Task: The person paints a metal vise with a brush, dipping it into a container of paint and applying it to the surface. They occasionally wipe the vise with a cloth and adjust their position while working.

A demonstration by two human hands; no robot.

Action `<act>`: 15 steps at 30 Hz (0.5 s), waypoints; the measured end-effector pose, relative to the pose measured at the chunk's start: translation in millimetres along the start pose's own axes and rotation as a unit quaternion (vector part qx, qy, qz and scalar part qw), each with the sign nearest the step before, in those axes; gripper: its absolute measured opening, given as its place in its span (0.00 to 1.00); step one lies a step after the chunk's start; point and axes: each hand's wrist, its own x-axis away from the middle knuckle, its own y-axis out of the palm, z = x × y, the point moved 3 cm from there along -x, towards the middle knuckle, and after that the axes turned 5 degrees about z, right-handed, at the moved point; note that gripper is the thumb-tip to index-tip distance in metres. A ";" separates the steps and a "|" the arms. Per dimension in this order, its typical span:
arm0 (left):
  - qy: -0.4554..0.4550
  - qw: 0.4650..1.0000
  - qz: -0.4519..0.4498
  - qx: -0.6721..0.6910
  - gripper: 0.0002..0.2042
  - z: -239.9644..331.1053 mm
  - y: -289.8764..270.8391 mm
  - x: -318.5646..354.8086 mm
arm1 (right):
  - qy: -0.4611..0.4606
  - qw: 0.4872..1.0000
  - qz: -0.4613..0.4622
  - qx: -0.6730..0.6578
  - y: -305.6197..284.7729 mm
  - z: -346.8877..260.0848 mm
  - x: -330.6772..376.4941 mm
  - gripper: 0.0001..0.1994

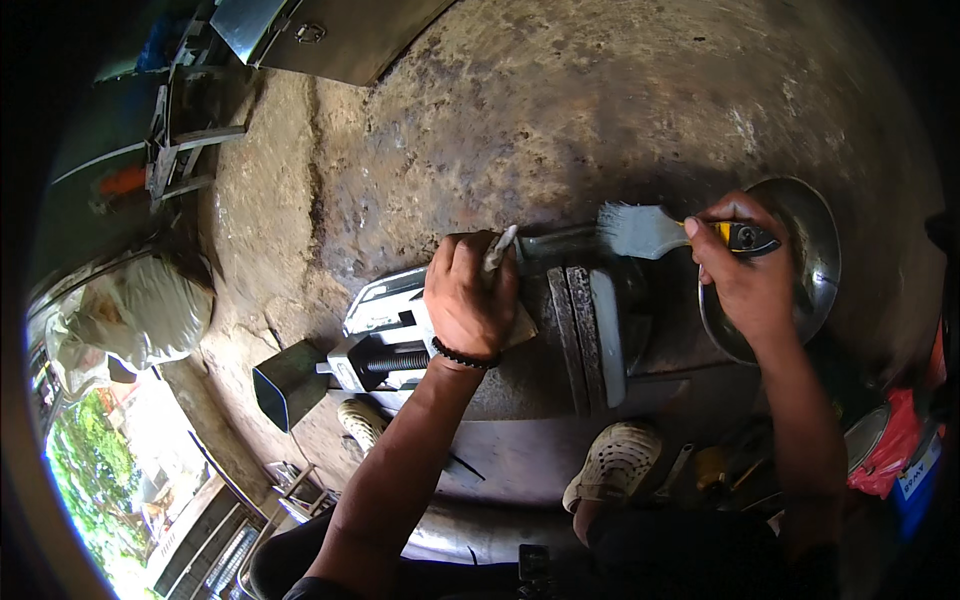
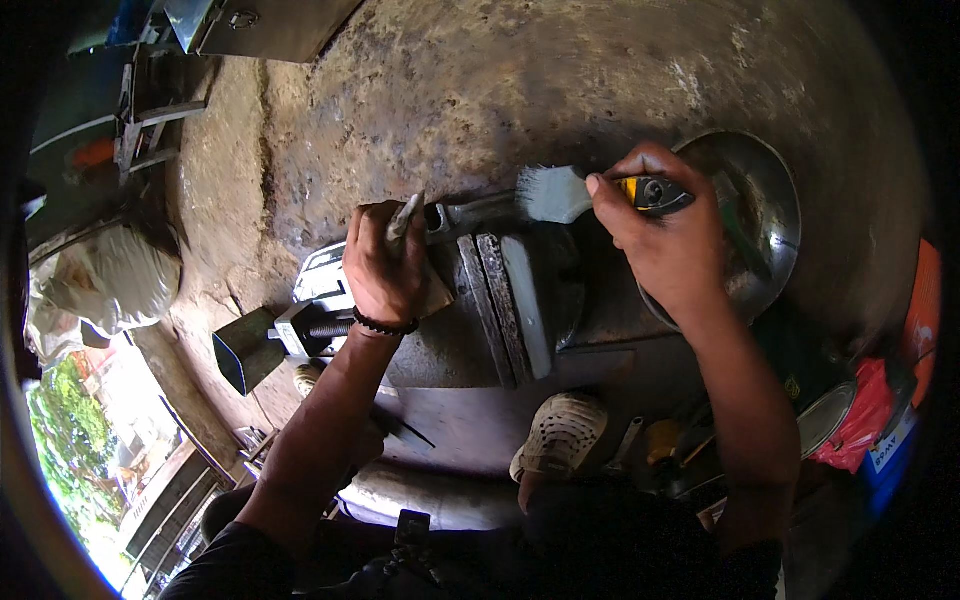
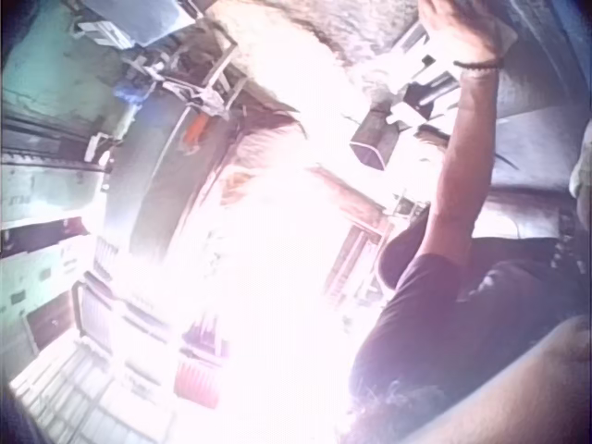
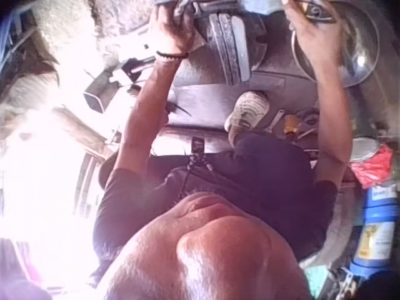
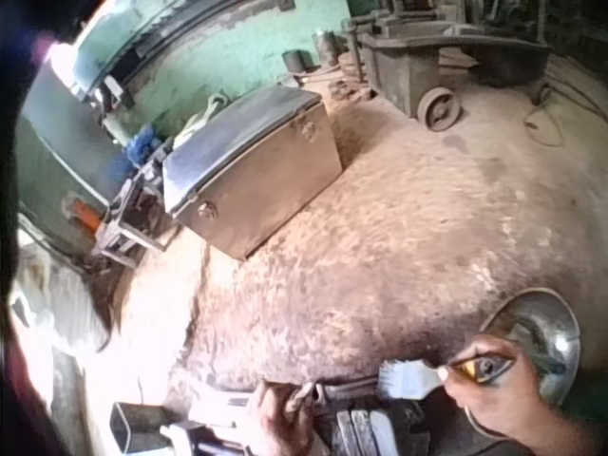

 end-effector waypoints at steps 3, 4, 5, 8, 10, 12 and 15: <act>0.006 1.000 -0.003 0.004 0.14 0.8 -0.7 -2.6 | -0.012 1.000 -0.003 0.022 10.9 3.5 -7.2 0.09; 0.010 1.000 -0.004 0.012 0.14 1.5 -1.0 -3.6 | -0.038 0.998 -0.003 0.042 14.9 3.9 -8.7 0.09; 0.013 1.000 -0.008 0.017 0.14 2.2 -1.0 -4.6 | -0.061 0.996 -0.003 0.059 18.7 3.6 -10.1 0.10; 0.027 0.999 -0.006 0.017 0.10 3.6 -1.8 -6.9 | -0.115 0.987 -0.029 0.110 25.9 -2.5 -10.4 0.11; 0.022 0.999 -0.006 0.024 0.10 3.0 -0.9 -8.1 | -0.101 0.987 -0.037 0.123 21.0 -10.7 -5.9 0.12; 0.025 0.999 -0.003 0.026 0.10 2.2 -0.7 -9.1 | 0.013 0.995 -0.033 0.098 11.5 -14.8 -3.5 0.12; 0.026 0.999 -0.008 0.030 0.10 1.8 -0.5 -9.6 | 0.013 0.996 0.028 0.083 7.8 -18.2 -14.5 0.12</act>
